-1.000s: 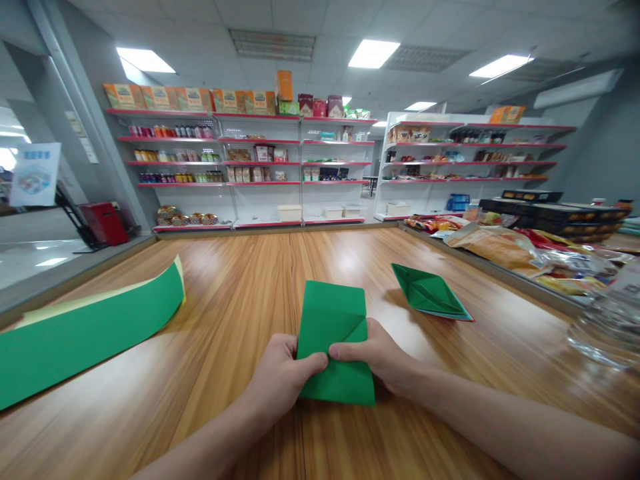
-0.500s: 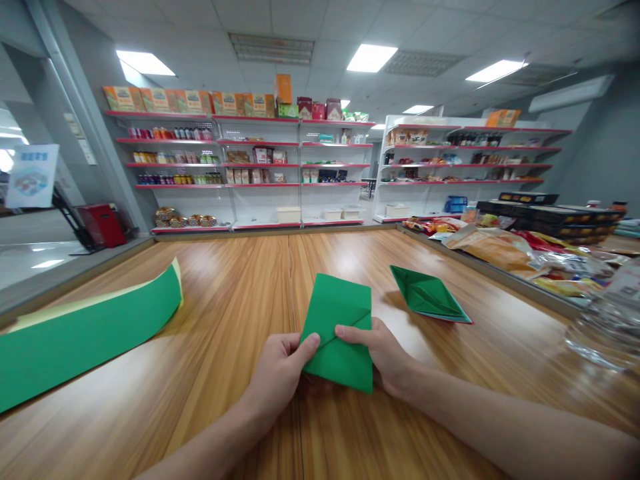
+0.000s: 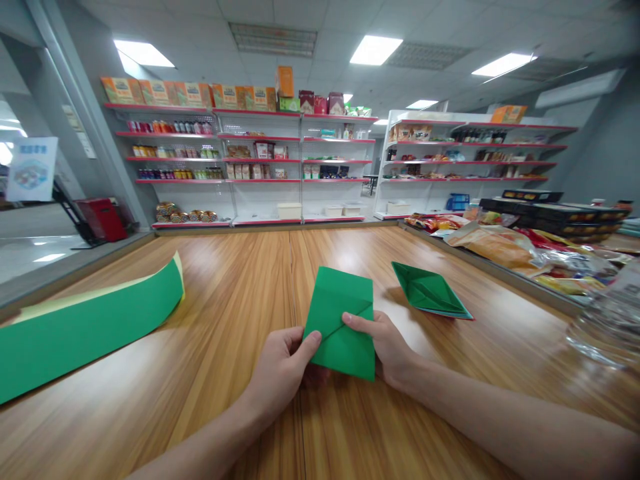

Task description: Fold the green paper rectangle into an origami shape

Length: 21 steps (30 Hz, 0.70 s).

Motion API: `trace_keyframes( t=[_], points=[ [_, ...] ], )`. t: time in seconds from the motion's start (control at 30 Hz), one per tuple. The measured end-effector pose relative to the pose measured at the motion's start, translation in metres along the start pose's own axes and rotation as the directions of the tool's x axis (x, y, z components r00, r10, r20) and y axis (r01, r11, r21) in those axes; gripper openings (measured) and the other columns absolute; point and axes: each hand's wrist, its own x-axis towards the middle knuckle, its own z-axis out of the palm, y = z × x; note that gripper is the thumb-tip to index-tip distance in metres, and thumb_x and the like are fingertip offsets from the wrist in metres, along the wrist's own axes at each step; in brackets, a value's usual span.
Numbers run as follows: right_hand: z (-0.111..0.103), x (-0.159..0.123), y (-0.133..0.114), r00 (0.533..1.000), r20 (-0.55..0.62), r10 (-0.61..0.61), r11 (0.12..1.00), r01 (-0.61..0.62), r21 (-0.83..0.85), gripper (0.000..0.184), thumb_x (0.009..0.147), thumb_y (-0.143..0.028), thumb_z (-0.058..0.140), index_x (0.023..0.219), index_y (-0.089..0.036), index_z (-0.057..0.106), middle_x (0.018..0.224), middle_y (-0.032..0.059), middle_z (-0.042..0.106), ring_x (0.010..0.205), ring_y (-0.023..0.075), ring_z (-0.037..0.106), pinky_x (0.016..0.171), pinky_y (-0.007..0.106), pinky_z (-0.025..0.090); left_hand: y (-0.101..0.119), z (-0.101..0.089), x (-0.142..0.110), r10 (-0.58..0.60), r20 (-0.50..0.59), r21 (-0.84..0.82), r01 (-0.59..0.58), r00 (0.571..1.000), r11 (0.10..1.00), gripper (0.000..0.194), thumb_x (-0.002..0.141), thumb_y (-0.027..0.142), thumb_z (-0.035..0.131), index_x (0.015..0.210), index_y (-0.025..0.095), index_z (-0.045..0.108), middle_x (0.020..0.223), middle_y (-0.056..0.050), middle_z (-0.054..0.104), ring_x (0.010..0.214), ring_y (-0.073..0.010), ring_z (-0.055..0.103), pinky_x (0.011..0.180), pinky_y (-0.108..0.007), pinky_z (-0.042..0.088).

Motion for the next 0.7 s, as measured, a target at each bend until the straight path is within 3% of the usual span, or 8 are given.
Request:
trace_keyframes(
  t=[0.23, 0.33, 0.47, 0.57, 0.7],
  points=[
    [0.000, 0.001, 0.001, 0.998, 0.043, -0.045, 0.999, 0.044, 0.029, 0.030, 0.072, -0.031, 0.073, 0.096, -0.015, 0.065, 0.089, 0.0091, 0.072, 0.075, 0.0244, 0.068, 0.072, 0.040, 0.054, 0.001, 0.002, -0.002, 0.009, 0.018, -0.036, -0.009, 1.000, 0.999, 0.040, 0.079, 0.052, 0.060, 0.071, 0.012, 0.058, 0.055, -0.006, 0.065, 0.044, -0.0152, 0.060, 0.040, -0.020, 0.043],
    [-0.001, 0.002, 0.004, 0.994, 0.042, -0.102, 0.994, 0.099, 0.051, 0.029, 0.072, -0.030, 0.074, 0.096, -0.017, 0.066, 0.093, 0.0082, 0.071, 0.078, 0.0226, 0.067, 0.072, 0.037, 0.053, 0.003, 0.000, 0.000, 0.096, -0.131, 0.010, -0.095, 0.987, 0.995, 0.036, 0.081, 0.047, 0.060, 0.075, 0.012, 0.062, 0.059, -0.005, 0.064, 0.049, -0.0152, 0.061, 0.042, -0.020, 0.045],
    [-0.007, 0.005, 0.008, 0.991, 0.082, -0.102, 0.994, 0.104, -0.027, 0.021, 0.072, -0.032, 0.074, 0.085, -0.016, 0.067, 0.076, 0.0042, 0.069, 0.058, 0.0132, 0.059, 0.050, 0.024, 0.044, 0.007, -0.005, 0.002, 0.198, -0.342, -0.005, -0.212, 0.919, 0.977, 0.030, 0.080, 0.042, 0.064, 0.086, 0.013, 0.067, 0.071, -0.003, 0.066, 0.065, -0.0167, 0.063, 0.056, -0.025, 0.054],
    [-0.010, 0.006, 0.008, 0.986, 0.100, -0.137, 0.988, 0.143, -0.062, 0.022, 0.073, -0.033, 0.073, 0.086, -0.017, 0.067, 0.077, 0.0023, 0.066, 0.059, 0.0109, 0.055, 0.046, 0.020, 0.038, 0.009, -0.009, 0.003, 0.235, -0.386, 0.006, -0.253, 0.892, 0.968, 0.027, 0.080, 0.040, 0.065, 0.085, 0.014, 0.067, 0.073, -0.003, 0.066, 0.069, -0.0170, 0.062, 0.061, -0.026, 0.055],
    [-0.009, 0.011, 0.006, 0.944, 0.012, -0.330, 0.939, 0.329, -0.099, 0.040, 0.070, -0.031, 0.076, 0.106, -0.023, 0.059, 0.089, 0.0014, 0.065, 0.073, 0.0152, 0.060, 0.057, 0.025, 0.046, 0.011, -0.010, 0.001, 0.323, -0.386, 0.104, -0.307, 0.864, 0.946, 0.022, 0.080, 0.037, 0.066, 0.083, 0.015, 0.066, 0.070, -0.001, 0.065, 0.066, -0.0132, 0.058, 0.060, -0.021, 0.049]
  ],
)
